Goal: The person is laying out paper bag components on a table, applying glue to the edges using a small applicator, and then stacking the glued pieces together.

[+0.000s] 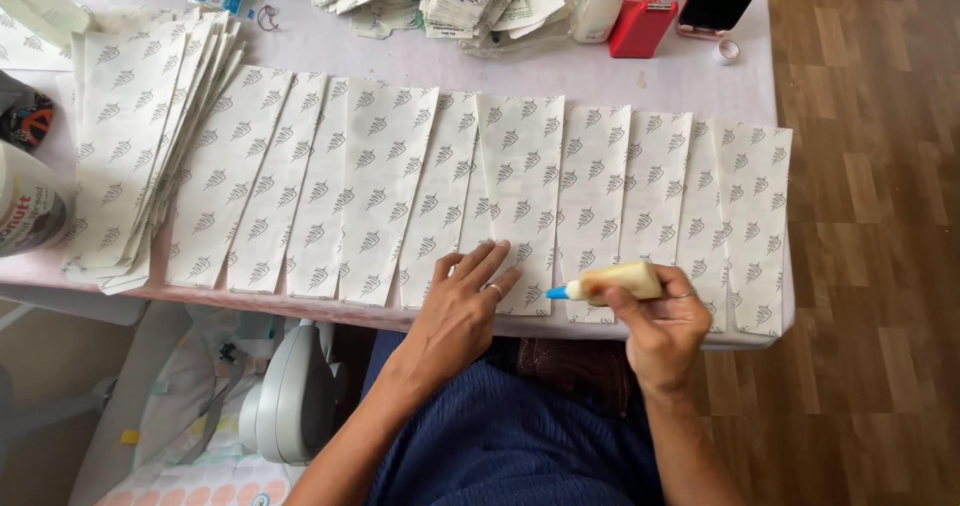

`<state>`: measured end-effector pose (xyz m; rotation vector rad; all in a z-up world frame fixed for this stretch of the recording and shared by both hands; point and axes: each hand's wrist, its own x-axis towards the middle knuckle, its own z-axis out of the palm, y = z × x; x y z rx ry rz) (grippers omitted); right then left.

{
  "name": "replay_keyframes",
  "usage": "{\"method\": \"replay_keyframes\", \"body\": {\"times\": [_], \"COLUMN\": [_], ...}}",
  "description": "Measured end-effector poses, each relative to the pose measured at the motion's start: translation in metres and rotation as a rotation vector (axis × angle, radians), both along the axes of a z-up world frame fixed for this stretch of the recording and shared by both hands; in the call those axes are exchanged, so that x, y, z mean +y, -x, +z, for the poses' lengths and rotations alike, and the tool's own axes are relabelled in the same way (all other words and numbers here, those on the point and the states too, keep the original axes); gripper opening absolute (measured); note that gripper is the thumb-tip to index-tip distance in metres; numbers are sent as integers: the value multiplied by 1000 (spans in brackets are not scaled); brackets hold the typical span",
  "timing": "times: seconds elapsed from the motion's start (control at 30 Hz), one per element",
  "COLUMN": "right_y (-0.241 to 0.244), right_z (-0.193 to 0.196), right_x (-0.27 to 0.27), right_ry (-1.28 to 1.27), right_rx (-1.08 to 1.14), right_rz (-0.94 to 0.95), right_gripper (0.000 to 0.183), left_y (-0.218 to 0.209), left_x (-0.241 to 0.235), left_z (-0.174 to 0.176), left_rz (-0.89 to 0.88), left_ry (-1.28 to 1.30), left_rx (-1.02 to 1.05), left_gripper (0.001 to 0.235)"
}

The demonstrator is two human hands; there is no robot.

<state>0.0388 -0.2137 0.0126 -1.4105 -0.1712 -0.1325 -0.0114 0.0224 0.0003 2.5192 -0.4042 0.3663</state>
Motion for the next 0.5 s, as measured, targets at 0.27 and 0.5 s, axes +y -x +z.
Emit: {"method": "replay_keyframes", "body": {"times": [0.27, 0.5], "right_y": [-16, -19], "right_z": [-22, -22], "right_x": [-50, -55], "right_ry": [-54, -84], "right_rx": [-2, -5], "right_rz": [-157, -191], "right_gripper": [33, 32], "left_y": [-12, -8], "left_x": [-22, -20], "left_z": [10, 6], "left_rz": [-45, -43], "left_ry": [-80, -111], "left_rx": [115, 135], "left_gripper": [41, 34]}}
